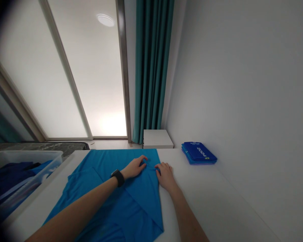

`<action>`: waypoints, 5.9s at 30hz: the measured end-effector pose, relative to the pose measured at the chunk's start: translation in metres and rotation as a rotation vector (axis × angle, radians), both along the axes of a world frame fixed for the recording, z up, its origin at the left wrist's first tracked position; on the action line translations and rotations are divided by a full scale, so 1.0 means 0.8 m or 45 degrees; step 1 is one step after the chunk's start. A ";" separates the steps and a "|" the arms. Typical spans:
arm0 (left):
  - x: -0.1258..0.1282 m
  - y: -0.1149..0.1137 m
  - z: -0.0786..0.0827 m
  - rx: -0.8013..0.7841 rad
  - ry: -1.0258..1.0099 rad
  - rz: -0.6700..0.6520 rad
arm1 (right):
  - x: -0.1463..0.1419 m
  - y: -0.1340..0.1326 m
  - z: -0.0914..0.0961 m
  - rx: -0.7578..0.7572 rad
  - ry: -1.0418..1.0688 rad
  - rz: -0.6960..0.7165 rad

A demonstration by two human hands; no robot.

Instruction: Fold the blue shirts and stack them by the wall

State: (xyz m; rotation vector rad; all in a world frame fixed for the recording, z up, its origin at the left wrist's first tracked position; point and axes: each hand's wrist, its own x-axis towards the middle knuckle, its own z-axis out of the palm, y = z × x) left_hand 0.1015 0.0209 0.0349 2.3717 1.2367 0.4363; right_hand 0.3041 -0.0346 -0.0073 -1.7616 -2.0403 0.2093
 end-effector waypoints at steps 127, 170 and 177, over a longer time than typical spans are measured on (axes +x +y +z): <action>-0.080 -0.091 0.003 0.153 0.204 0.098 | -0.017 0.002 0.001 0.029 -0.162 -0.089; -0.088 -0.177 -0.026 0.270 0.096 -0.386 | -0.080 0.045 0.033 0.009 -0.522 -0.026; -0.088 -0.178 -0.025 0.303 0.110 -0.379 | -0.080 0.052 0.020 0.007 -0.526 -0.039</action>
